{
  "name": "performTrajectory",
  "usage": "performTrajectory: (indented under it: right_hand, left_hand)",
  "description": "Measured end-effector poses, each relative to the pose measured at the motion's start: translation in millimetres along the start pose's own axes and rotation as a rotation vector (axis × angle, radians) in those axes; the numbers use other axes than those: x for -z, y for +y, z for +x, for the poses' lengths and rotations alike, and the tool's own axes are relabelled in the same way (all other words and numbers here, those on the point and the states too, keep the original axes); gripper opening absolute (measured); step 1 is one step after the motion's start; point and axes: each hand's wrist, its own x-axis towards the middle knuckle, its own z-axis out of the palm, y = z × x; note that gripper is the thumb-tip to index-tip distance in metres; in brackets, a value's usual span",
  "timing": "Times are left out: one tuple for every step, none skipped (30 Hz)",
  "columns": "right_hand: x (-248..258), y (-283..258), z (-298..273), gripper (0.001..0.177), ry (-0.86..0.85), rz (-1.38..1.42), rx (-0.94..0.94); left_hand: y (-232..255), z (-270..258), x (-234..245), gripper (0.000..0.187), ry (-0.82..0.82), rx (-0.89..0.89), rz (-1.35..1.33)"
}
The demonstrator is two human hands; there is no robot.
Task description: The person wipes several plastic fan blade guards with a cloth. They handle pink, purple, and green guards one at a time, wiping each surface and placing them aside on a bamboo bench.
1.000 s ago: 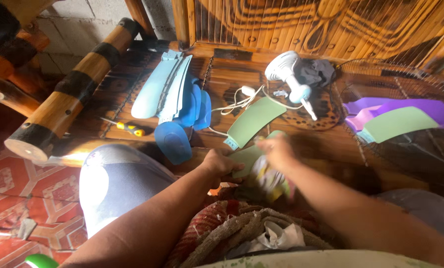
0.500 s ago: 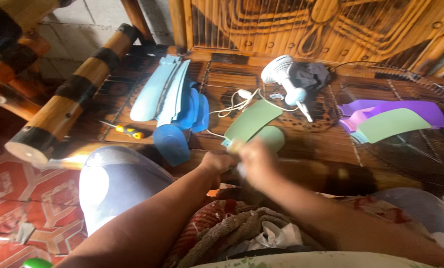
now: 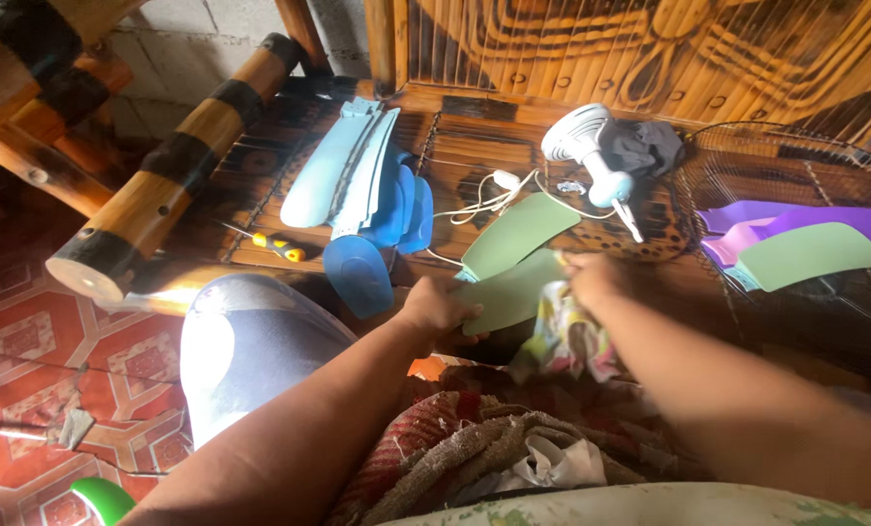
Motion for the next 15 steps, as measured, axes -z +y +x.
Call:
performTrajectory:
  right_hand:
    - [3, 17, 16, 0.030, 0.012, 0.015, 0.000]
    - [11, 33, 33, 0.030, -0.016, 0.203, -0.010]
    - [22, 47, 49, 0.031, -0.046, 0.419, -0.037]
    - [31, 58, 61, 0.032, -0.103, 0.717, -0.070]
    - [39, 71, 66, 0.034, -0.137, 0.972, -0.102]
    - [49, 79, 67, 0.036, -0.167, 1.180, -0.131]
    - [61, 85, 64, 0.034, -0.099, 1.198, -0.130]
    - [73, 85, 56, 0.032, -0.030, 1.216, -0.129]
    - [86, 80, 45, 0.030, 0.036, 1.233, -0.126]
    - [102, 73, 30, 0.029, -0.011, 1.214, -0.041]
    - [115, 64, 13, 0.029, -0.064, 1.190, 0.042]
    - [126, 52, -3, 0.028, -0.118, 1.165, 0.123]
    - [131, 39, -17, 0.027, -0.134, 1.051, 0.015]
    - [130, 24, -27, 0.026, -0.152, 0.934, -0.091]
    - [128, 13, -34, 0.025, -0.168, 0.816, -0.194]
  left_hand:
    - [5, -4, 0, 0.026, 0.026, -0.059, 0.098]
    - [8, -10, 1, 0.031, 0.111, -0.260, 0.334]
    - [11, -14, 1, 0.037, 0.200, -0.463, 0.567]
    - [14, -16, 2, 0.043, 0.287, -0.663, 0.802]
    - [15, -18, 1, 0.041, 0.297, -0.613, 0.886]
    - [16, -17, -3, 0.039, 0.307, -0.562, 0.970]
    - [18, -15, -7, 0.037, 0.312, -0.517, 1.053]
    - [18, -15, -10, 0.034, 0.339, -0.632, 1.153]
    - [15, -17, -13, 0.032, 0.366, -0.747, 1.253]
    - [15, -18, -15, 0.030, 0.391, -0.864, 1.352]
    - [14, -19, -16, 0.042, 0.266, -0.666, 1.330]
    - [12, -20, -17, 0.056, 0.145, -0.469, 1.297]
    - [11, -21, -19, 0.071, 0.026, -0.273, 1.254]
    - [10, -21, -19, 0.075, 0.052, -0.280, 1.221]
    - [11, -21, -20, 0.080, 0.078, -0.289, 1.189]
